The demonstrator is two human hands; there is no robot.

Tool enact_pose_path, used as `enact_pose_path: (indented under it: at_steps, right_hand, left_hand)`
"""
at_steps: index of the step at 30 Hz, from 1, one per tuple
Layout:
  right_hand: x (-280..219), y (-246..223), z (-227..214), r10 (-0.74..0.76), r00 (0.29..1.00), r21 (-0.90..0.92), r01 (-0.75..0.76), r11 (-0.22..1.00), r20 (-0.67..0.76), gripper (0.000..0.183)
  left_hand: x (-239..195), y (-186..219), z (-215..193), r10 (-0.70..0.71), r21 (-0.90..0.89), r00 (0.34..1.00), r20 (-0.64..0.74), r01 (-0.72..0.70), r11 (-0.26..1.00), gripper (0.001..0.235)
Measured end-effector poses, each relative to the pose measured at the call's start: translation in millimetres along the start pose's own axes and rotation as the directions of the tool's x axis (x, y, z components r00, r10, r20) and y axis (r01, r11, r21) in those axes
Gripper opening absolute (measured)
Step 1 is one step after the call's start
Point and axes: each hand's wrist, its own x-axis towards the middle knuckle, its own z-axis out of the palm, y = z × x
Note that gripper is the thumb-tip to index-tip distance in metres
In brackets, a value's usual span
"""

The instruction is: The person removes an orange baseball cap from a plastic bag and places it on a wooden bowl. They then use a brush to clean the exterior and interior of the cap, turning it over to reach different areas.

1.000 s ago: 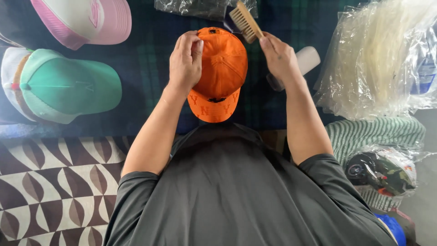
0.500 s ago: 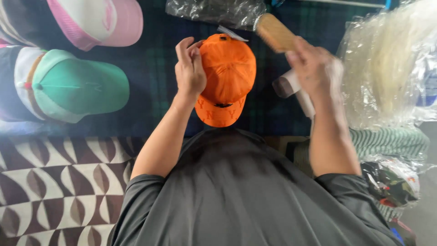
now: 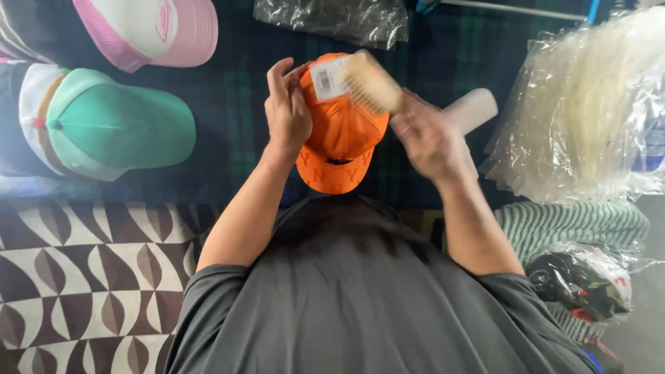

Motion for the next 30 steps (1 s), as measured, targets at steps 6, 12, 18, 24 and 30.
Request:
enact_pose_path:
  at_steps: [6,12,18,24,30]
  right_hand:
    - [6.4,70.4,33.2,0.059,0.998,0.203,-0.065,0.977,0.033,0.027]
    - [24.5,48.5,40.5,0.606,0.764,0.431,-0.634,0.642,0.220,0.042]
    - [-5.1,60.0,48.2,0.772,0.425,0.148,-0.902,0.406,0.472,0.044]
    - [-27.2,-12.8,26.4,0.550,0.760,0.470,-0.367,0.803,-0.346,0.031]
    - [-26.3,-66.8,81.0,-0.058,0.899,0.176,0.148,0.973,-0.434,0.009]
  left_hand:
    - [2.8,-5.4,-1.1,0.195,-0.002,0.980,-0.042,-0.196,0.981,0.025]
    - [-2.0,-16.1,3.3,0.141,0.039,0.990,-0.007,-0.141,0.989,0.026]
    - [5.2,-14.1,-1.4,0.178,0.022,0.984,0.005,-0.178,0.984,0.027]
    - [-16.4,29.3,9.9,0.612,0.451,0.770,-0.179,-0.488,0.747,0.019]
    - [-81.2,60.3,47.7,0.220,-0.567,0.975,0.039,-0.160,0.808,0.054]
